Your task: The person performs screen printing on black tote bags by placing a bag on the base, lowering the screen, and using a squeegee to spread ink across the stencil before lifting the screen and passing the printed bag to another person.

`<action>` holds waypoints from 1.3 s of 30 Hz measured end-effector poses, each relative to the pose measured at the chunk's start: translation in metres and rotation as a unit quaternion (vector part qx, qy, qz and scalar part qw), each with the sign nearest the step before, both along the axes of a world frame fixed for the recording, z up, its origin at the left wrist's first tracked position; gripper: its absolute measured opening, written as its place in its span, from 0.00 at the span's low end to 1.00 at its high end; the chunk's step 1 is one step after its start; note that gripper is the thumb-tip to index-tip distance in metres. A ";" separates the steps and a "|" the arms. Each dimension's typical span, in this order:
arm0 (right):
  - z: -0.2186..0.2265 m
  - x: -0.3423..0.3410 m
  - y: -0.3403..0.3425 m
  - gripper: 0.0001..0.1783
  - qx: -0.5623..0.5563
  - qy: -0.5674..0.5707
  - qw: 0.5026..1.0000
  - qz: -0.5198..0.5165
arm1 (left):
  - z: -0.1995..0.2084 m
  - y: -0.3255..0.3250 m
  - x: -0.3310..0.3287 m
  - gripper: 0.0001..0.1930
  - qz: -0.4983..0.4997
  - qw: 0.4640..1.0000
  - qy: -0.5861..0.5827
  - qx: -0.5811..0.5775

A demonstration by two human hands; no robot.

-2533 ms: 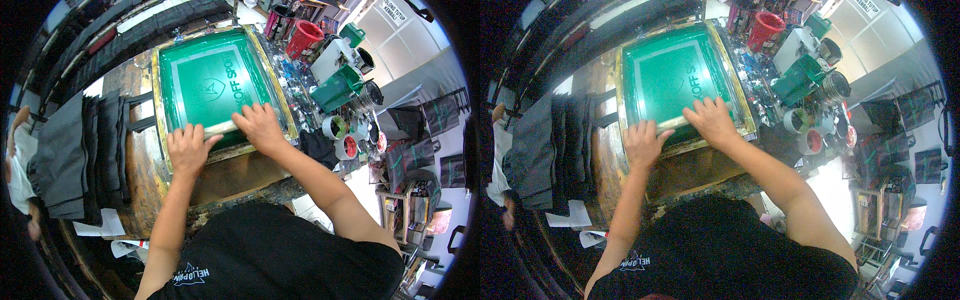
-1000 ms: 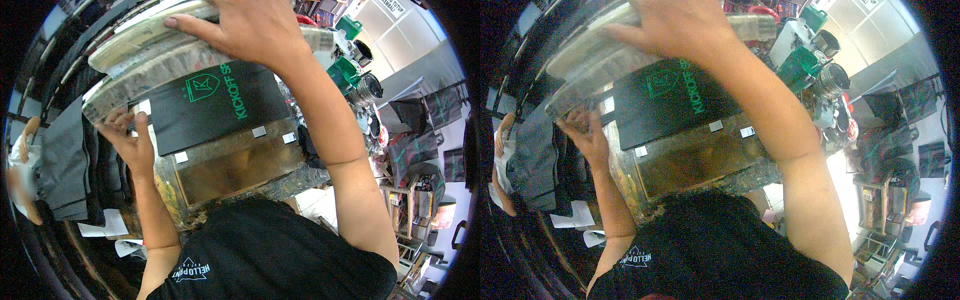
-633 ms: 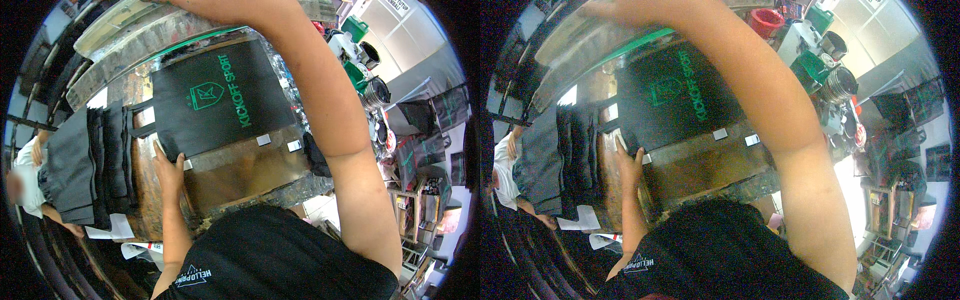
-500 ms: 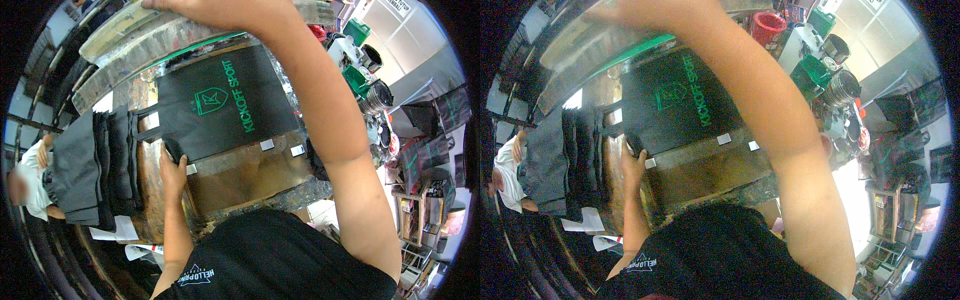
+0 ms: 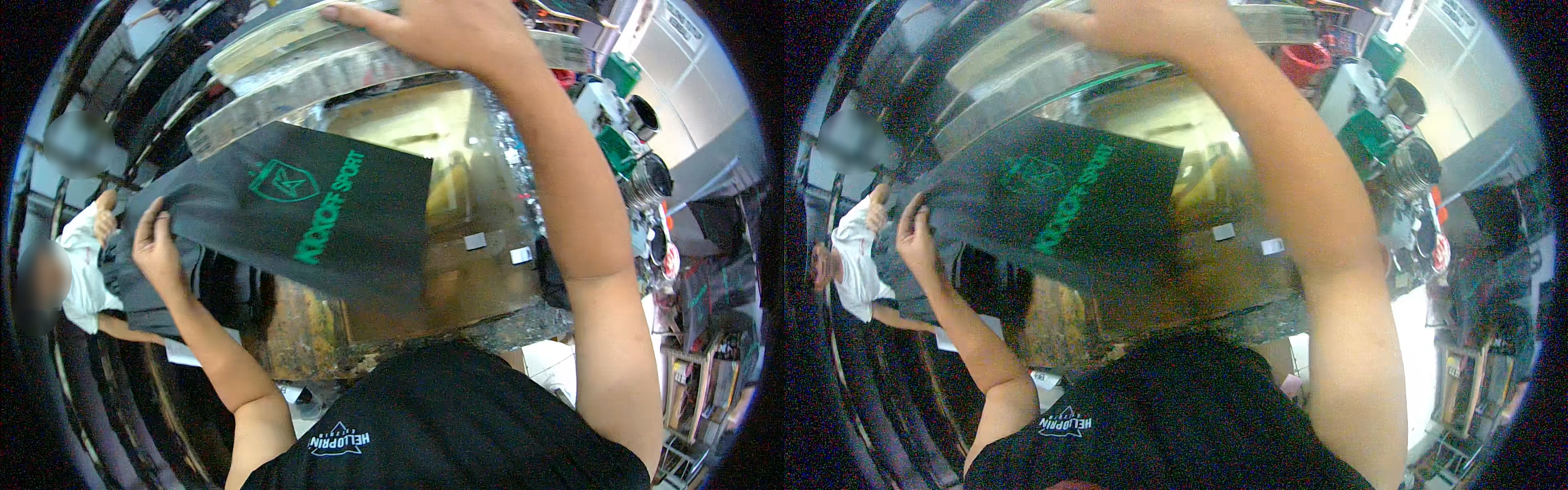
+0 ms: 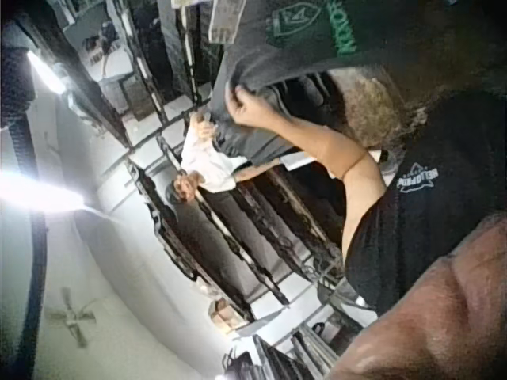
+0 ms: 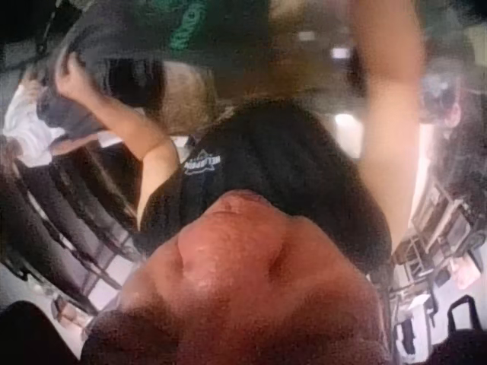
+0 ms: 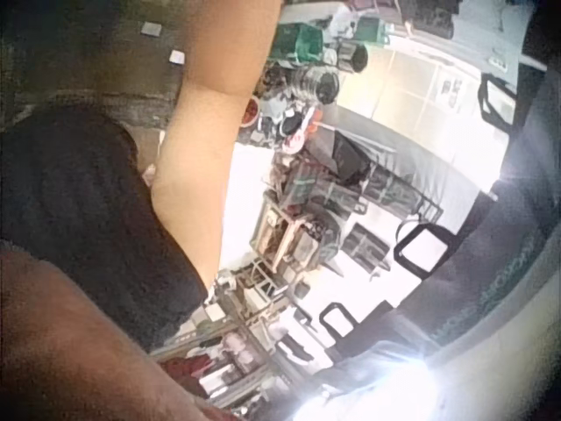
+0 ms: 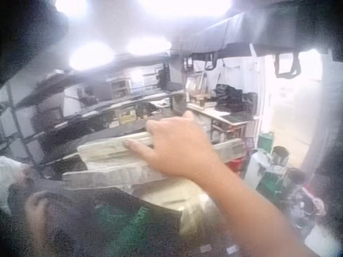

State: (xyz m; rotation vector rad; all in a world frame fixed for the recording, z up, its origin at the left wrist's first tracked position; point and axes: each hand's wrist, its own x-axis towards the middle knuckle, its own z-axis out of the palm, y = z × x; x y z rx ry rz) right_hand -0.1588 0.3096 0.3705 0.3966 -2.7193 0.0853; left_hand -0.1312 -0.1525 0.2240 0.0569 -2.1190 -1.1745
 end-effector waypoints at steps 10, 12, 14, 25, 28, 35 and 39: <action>-0.013 -0.009 0.004 0.40 -0.029 0.053 0.998 0.003 | 0.029 -0.253 0.090 0.13 0.213 0.976 0.029 0.047; -0.016 -0.010 0.001 0.41 -0.045 0.087 0.995 0.028 | 0.006 -0.321 0.120 0.13 0.246 0.967 0.042 0.053; -0.017 -0.011 -0.001 0.41 -0.054 0.083 0.995 0.020 | -0.029 -0.322 0.120 0.13 0.292 0.956 0.000 0.020; -0.034 -0.020 0.008 0.34 -0.035 0.201 0.976 0.073 | -0.069 -0.240 0.182 0.25 0.579 0.792 0.082 -0.173; -0.038 -0.023 0.014 0.33 -0.029 0.217 0.973 0.075 | -0.036 -0.143 0.174 0.18 0.498 0.811 0.183 -0.247; -0.031 -0.017 0.006 0.29 -0.033 0.157 0.985 0.058 | -0.047 -0.070 0.143 0.20 0.188 0.915 -0.092 -0.346; -0.033 -0.023 0.016 0.29 -0.003 0.156 0.984 0.083 | -0.055 -0.071 0.131 0.26 0.239 0.878 -0.196 -0.365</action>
